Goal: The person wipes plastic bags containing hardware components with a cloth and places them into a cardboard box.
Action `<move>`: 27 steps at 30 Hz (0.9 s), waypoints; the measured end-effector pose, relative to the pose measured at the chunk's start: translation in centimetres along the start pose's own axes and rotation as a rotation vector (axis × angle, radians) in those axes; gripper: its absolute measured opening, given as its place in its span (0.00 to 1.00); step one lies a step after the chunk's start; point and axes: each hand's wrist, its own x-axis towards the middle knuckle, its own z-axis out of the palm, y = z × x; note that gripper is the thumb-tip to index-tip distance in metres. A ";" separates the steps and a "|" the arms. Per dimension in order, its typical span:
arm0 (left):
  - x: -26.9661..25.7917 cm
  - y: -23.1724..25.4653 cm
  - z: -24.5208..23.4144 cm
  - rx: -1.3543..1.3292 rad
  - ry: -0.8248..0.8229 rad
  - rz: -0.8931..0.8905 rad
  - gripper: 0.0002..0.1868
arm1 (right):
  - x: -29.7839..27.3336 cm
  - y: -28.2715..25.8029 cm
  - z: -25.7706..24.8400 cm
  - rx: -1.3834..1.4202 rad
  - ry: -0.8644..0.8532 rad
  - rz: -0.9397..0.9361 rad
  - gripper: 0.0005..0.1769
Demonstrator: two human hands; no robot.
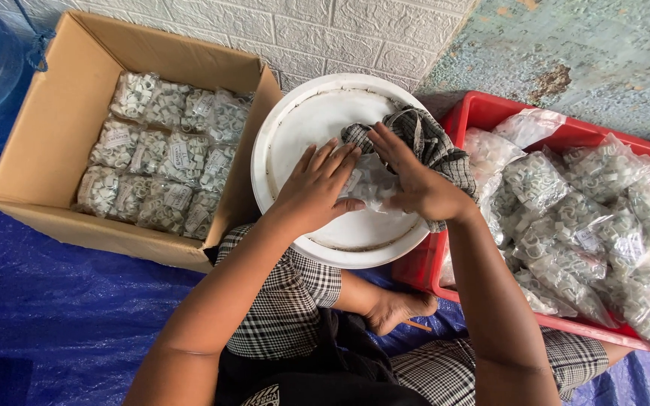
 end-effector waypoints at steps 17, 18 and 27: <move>-0.6 -1.2 2.0 0.170 0.084 0.012 0.40 | 1.9 3.8 -0.9 -0.652 0.382 0.036 0.07; -0.7 -1.2 2.1 0.187 0.092 0.012 0.40 | 1.8 4.0 -1.2 -0.604 0.425 -0.014 0.06; -0.8 -1.2 2.8 0.199 0.270 0.064 0.37 | -2.3 2.5 -2.5 0.033 0.565 -0.323 0.04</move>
